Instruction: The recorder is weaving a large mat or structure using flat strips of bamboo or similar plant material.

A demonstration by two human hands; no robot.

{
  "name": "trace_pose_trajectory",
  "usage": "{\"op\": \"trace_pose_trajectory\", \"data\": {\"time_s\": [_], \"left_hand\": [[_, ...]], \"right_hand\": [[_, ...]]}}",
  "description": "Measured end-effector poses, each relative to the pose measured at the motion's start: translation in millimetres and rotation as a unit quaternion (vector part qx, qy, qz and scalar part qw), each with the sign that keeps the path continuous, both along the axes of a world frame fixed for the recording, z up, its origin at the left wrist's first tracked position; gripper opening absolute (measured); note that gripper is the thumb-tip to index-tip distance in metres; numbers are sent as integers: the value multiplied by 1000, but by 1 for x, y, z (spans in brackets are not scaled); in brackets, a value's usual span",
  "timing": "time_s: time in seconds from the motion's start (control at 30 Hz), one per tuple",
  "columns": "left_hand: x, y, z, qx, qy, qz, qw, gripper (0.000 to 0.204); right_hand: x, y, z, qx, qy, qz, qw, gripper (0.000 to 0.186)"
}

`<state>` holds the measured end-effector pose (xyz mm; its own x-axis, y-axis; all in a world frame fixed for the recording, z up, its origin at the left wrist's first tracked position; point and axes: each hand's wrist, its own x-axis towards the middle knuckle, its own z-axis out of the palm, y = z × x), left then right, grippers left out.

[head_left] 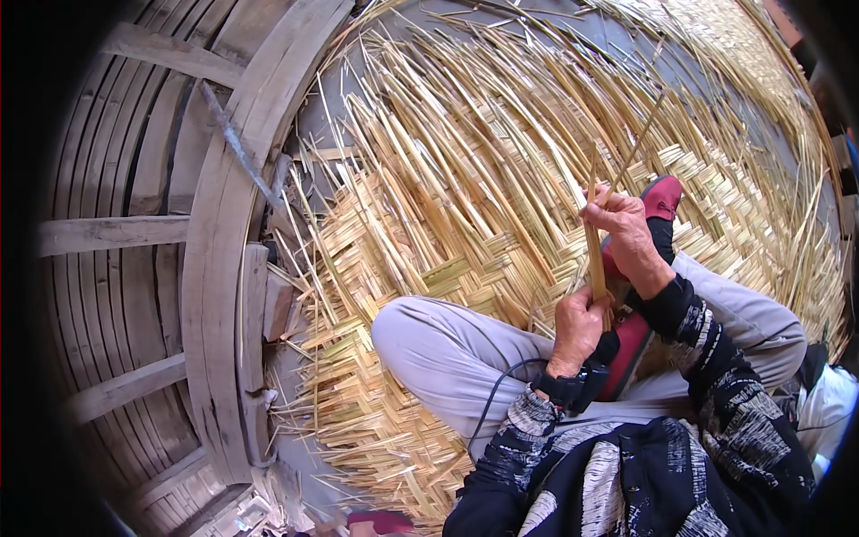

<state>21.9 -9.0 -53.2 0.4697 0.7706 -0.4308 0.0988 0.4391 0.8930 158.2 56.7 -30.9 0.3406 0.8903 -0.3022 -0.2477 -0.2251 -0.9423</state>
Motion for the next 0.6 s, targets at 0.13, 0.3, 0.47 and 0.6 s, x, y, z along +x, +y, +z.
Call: {"op": "trace_pose_trajectory", "data": {"time_s": [0.13, 0.3, 0.47, 0.6], "left_hand": [[-3, -8, -17, 21, 12, 2, 1000, 13], [-6, -4, 5, -10, -36, 4, 999, 14], [0, -4, 10, -118, -175, 24, 977, 17], [-4, -7, 3, -148, -194, 6, 970, 15]], "right_hand": [[-37, -27, -23, 21, -17, 14, 1000, 1], [-11, -21, -4, 35, 73, -17, 997, 2], [-7, -11, -3, 98, -86, 56, 990, 5], [-8, 1, 0, 165, -148, 62, 973, 11]]}}
